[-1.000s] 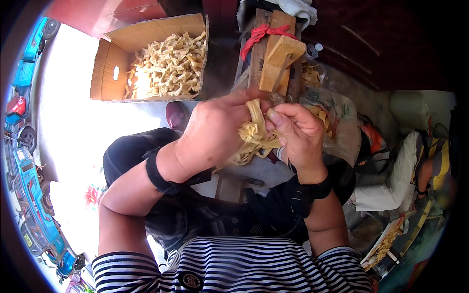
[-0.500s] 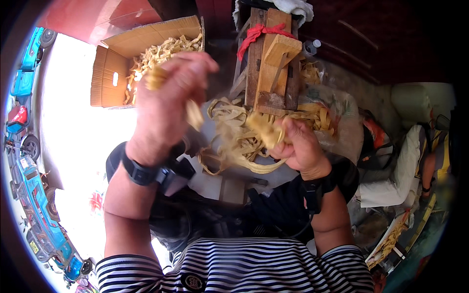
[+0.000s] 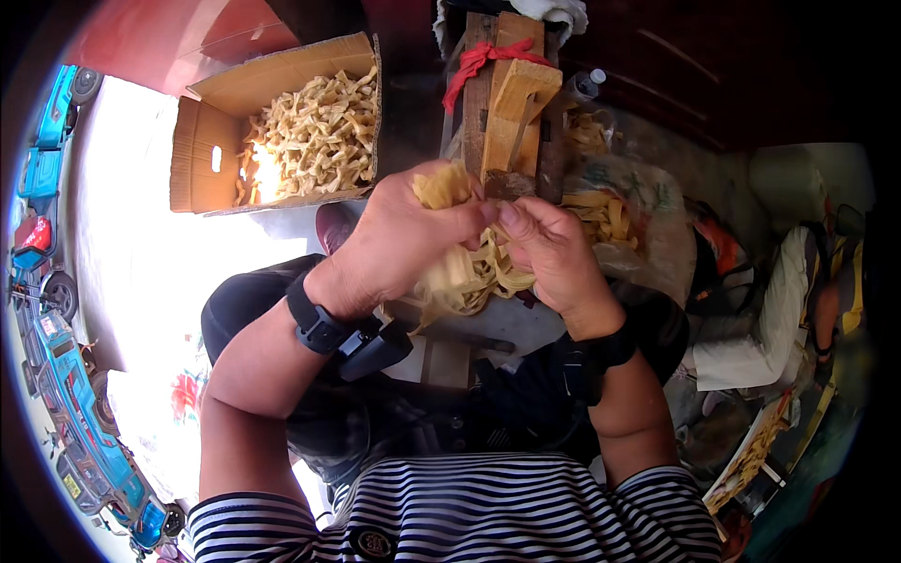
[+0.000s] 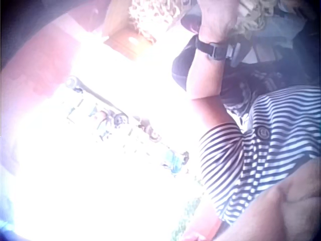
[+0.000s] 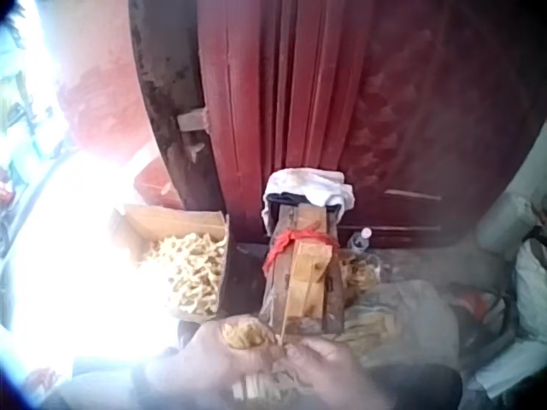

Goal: The person peels and separates long, thin strips of agricultural material by hand, pulling them through a wooden jig and placing the processed pieces into a cardboard box.

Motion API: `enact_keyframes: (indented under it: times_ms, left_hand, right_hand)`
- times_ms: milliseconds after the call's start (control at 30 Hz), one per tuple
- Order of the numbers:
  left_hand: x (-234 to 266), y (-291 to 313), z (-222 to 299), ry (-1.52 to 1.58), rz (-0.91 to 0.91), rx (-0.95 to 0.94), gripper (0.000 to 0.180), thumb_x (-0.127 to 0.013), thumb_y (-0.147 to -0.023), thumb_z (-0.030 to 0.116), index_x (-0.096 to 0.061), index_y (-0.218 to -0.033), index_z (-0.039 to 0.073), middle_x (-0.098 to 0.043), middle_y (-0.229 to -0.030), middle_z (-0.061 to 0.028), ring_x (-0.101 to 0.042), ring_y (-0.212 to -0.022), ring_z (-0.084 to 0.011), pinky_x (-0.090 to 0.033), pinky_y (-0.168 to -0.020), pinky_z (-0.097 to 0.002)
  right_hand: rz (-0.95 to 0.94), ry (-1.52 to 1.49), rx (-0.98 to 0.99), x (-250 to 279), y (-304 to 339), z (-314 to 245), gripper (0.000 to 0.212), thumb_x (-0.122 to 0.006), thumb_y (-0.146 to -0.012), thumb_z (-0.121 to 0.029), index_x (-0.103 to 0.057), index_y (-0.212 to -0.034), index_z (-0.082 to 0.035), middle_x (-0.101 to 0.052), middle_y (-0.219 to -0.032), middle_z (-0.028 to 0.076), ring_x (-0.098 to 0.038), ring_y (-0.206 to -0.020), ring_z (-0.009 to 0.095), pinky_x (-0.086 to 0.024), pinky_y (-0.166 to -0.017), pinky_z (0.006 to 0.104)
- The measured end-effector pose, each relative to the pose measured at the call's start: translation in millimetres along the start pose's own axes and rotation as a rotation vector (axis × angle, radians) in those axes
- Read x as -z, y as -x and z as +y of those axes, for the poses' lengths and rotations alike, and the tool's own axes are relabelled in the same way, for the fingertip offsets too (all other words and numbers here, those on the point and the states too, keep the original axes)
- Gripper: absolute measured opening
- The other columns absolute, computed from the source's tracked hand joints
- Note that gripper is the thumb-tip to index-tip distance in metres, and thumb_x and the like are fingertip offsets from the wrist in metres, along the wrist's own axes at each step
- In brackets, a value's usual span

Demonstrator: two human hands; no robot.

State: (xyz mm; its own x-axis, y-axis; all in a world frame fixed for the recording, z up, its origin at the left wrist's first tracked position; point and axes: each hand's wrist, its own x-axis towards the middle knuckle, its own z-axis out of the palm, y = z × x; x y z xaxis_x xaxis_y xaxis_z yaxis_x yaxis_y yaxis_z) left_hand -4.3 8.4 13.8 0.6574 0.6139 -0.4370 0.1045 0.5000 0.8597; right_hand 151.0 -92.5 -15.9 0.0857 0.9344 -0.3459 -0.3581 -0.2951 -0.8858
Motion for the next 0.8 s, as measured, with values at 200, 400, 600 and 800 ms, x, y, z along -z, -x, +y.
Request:
enact_keyframes:
  times_ms: [200, 400, 600, 800]
  left_hand:
    - [-2, -4, 2, -0.086, 0.111, -0.095, 0.013, -0.066, -0.082, 0.006, -0.058, -0.091, 0.003, -0.059, -0.074, -0.0021, -0.056, -0.066, -0.0085, -0.045, -0.06, -0.0209]
    - [-5, -47, -9, -0.188, 0.061, -0.188, 0.013, -0.061, -0.09, 0.013, -0.06, -0.099, 0.003, -0.059, -0.08, 0.0008, -0.053, -0.074, -0.006, -0.043, -0.068, -0.0199]
    - [11, -79, -39, -0.248, 0.209, -0.113, 0.018, -0.063, -0.09, 0.02, -0.06, -0.093, 0.003, -0.06, -0.077, -0.0008, -0.053, -0.068, -0.0072, -0.044, -0.061, -0.0219]
    - [14, -43, -18, -0.243, 0.067, -0.285, 0.024, -0.059, -0.091, 0.019, -0.062, -0.102, -0.001, -0.065, -0.087, -0.0049, -0.061, -0.079, -0.0104, -0.049, -0.07, -0.0236]
  right_hand:
    - [0.167, 0.165, 0.049, 13, 1, -10, 0.022, -0.065, -0.09, -0.024, -0.064, -0.085, -0.002, -0.056, -0.065, -0.004, -0.046, -0.057, 0.002, -0.036, -0.051, 0.0183]
    - [0.518, 0.611, 0.298, 32, -27, -12, 0.011, -0.067, -0.086, -0.009, -0.06, -0.086, -0.002, -0.059, -0.071, -0.003, -0.052, -0.066, 0.002, -0.04, -0.058, 0.0185]
    - [0.658, 1.003, 0.3, 58, -60, 18, 0.022, -0.071, -0.08, -0.03, -0.061, -0.084, -0.011, -0.064, -0.07, 0.01, -0.062, -0.065, 0.029, -0.047, -0.062, 0.0381]
    - [0.494, 0.846, 0.577, 20, -31, 1, 0.018, -0.074, -0.078, -0.013, -0.058, -0.082, -0.006, -0.063, -0.072, 0.007, -0.062, -0.064, 0.023, -0.048, -0.059, 0.0323]
